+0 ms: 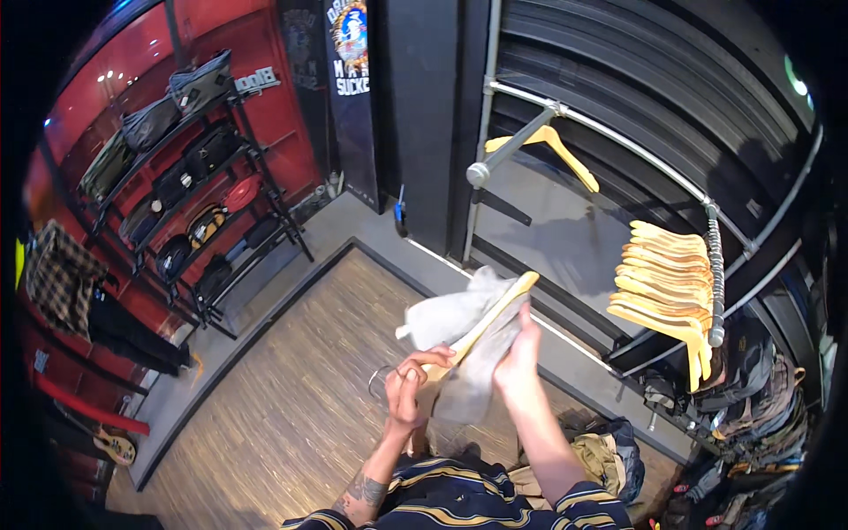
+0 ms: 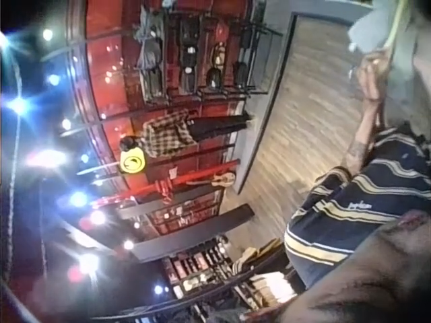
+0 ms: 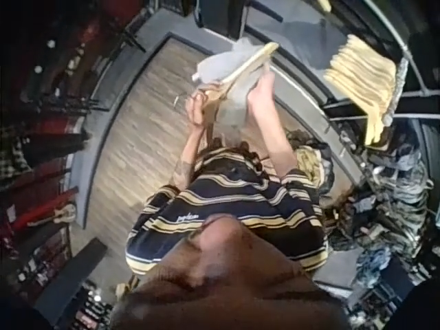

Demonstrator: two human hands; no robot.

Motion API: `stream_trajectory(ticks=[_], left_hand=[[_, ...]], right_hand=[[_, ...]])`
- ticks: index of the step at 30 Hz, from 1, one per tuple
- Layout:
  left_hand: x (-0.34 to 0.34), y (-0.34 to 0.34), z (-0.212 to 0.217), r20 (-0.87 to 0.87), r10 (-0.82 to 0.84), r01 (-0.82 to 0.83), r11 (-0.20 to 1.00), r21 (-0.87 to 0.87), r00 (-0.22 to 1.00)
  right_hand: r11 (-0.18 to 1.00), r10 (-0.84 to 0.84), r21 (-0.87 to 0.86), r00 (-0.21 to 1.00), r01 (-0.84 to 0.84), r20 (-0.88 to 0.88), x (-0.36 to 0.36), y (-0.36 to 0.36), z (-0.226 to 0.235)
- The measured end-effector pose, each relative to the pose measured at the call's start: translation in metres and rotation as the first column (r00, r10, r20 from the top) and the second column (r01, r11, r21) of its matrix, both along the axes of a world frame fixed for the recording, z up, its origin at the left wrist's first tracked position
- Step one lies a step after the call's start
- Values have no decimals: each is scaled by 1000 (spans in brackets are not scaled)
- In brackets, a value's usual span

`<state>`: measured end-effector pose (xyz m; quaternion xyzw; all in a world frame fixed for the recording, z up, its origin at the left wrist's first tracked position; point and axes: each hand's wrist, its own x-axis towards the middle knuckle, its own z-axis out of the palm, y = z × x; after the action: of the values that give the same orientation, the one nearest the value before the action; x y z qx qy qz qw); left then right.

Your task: Wiping dust off individual wooden hangers using a cloth and placing them back on a garment rack.

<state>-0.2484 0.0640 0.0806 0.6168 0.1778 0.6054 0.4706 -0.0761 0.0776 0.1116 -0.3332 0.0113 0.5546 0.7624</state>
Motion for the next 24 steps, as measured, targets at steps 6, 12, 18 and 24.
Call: stream_trajectory(ticks=[6, 12, 18, 24], left_hand=[[12, 1, -28, 113, -251, 263, 959, -105, 961], [22, 4, 14, 87, -385, 388, 836, -389, 919], [71, -2, 31, -346, -668, 460, 721, -518, 659], [167, -33, 26, -756, -572, 636, 720, -277, 318]], right_hand=[[916, -396, 101, 915, 388, 72, 86, -32, -5], [927, 340, -363, 195, 96, 920, 150, -116, -67], [780, 600, -569, 50, -261, 799, 167, -236, -82], [819, 273, -517, 624, 249, 732, 218, -386, -179]])
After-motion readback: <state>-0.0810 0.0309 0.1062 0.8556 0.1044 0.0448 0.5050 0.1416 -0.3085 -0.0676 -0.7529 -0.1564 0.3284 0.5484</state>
